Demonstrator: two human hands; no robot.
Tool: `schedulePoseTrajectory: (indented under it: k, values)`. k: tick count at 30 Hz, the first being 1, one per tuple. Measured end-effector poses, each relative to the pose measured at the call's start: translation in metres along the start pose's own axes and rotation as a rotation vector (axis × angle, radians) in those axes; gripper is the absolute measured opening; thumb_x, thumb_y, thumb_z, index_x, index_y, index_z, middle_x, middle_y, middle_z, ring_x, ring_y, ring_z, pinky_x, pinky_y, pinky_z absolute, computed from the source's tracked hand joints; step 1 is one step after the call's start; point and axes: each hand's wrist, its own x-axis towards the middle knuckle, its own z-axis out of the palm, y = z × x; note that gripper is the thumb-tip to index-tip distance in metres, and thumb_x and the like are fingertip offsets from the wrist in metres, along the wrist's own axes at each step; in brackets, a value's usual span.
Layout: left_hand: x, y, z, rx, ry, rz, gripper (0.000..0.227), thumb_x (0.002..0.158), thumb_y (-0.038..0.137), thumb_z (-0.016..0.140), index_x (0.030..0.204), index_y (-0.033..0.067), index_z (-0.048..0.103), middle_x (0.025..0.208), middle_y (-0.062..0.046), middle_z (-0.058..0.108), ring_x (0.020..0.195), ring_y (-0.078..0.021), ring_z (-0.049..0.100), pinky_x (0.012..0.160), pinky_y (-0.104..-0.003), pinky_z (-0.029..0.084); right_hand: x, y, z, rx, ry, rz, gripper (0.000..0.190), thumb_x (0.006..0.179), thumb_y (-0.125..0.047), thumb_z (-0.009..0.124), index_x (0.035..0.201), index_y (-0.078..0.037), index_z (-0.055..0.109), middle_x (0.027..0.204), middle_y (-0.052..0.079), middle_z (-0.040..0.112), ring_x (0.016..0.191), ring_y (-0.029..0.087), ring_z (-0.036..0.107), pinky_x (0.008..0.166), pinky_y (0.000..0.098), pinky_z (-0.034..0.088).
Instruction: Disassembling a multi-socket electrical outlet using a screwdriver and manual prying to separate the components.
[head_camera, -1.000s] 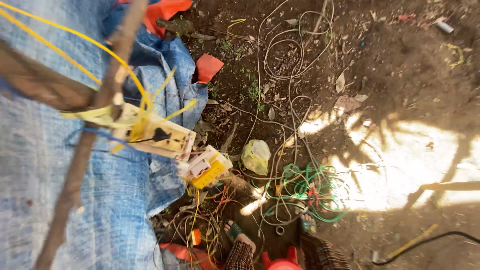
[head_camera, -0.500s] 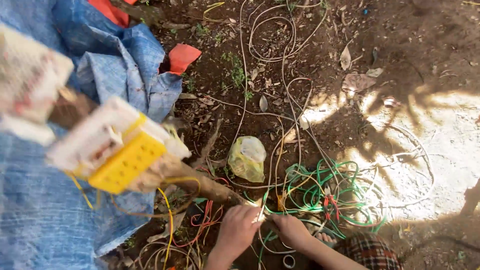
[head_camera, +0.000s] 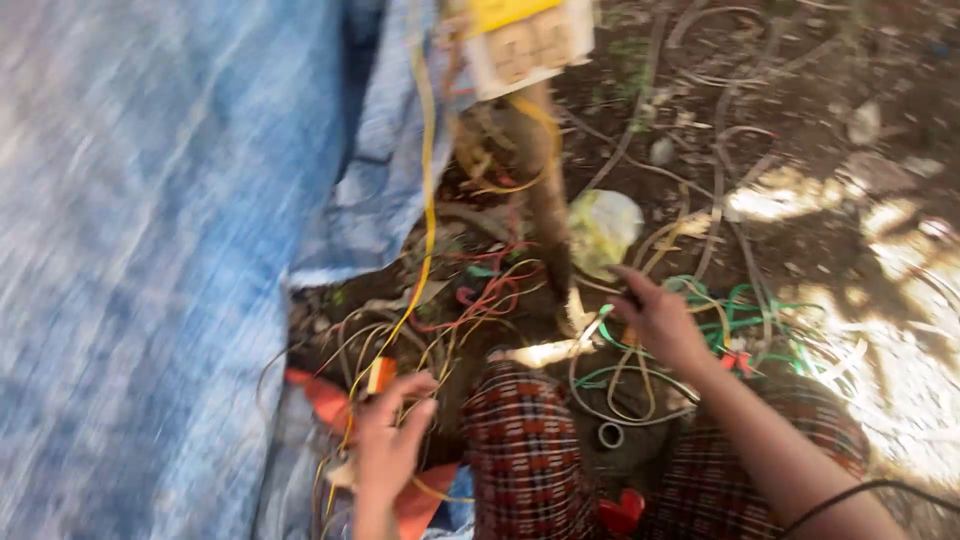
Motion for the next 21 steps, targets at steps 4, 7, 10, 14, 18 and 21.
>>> schedulePoseTrajectory:
  k: [4,7,10,14,18,21]
  values:
    - [-0.061,-0.098,0.025,0.304,0.154,-0.363,0.032,0.079,0.017,0.074,0.111,0.0190,0.074,0.094,0.003,0.079,0.079,-0.0163,0.076,0.069,-0.031,0.057,0.023,0.018,-0.018,-0.245,-0.076,-0.015,0.078,0.083,-0.029,0.076,0.152,-0.022,0.042,0.097,0.015,0.075,0.081,0.032,0.075,0.070,0.0441,0.058]
    - [-0.083,-0.147,0.020,0.273,0.125,-0.644,0.028,0.082,0.025,0.072,0.110,0.0204,0.076,0.093,0.007,0.081,0.079,-0.0133,0.075,0.070,-0.028,0.056,0.042,0.003,-0.034,-0.335,-0.082,0.025,0.053,0.084,-0.027,0.076,0.134,-0.016,0.064,0.101,0.010,0.078,0.080,0.028,0.075,0.072,0.0407,0.057]
    - [-0.094,-0.197,0.004,0.247,0.122,-0.768,0.034,0.085,0.033,0.066,0.115,0.0232,0.076,0.094,0.004,0.083,0.086,-0.0153,0.078,0.075,-0.029,0.058,0.053,-0.038,-0.042,-0.322,-0.167,0.042,0.041,0.086,-0.016,0.074,0.127,-0.016,0.072,0.086,0.005,0.080,0.061,0.021,0.065,0.061,0.0338,0.052]
    - [-0.074,-0.240,0.017,0.146,0.161,-0.746,0.031,0.085,0.026,0.069,0.115,0.0186,0.075,0.095,0.004,0.083,0.087,-0.0142,0.079,0.077,-0.027,0.058,0.066,-0.032,-0.018,-0.319,-0.154,-0.074,0.051,0.087,-0.012,0.070,0.137,-0.015,0.065,0.100,-0.001,0.083,0.064,0.018,0.076,0.062,0.0316,0.059]
    - [-0.011,-0.307,0.072,-0.008,0.024,-0.669,0.031,0.084,0.028,0.073,0.111,0.0126,0.076,0.099,0.000,0.080,0.087,-0.0159,0.075,0.079,-0.028,0.058,0.067,-0.010,-0.002,-0.359,-0.267,-0.065,0.050,0.084,-0.018,0.072,0.133,-0.022,0.066,0.094,0.000,0.085,0.053,0.013,0.078,0.052,0.0245,0.067]
    - [0.067,-0.316,0.111,-0.368,0.007,-0.787,0.044,0.085,0.037,0.073,0.117,0.0067,0.073,0.089,-0.003,0.070,0.076,-0.0141,0.063,0.070,-0.026,0.048,0.066,-0.005,-0.005,-0.413,-0.397,0.113,0.054,0.082,-0.024,0.073,0.136,-0.029,0.064,0.082,-0.002,0.087,0.047,0.011,0.073,0.050,0.0261,0.063]
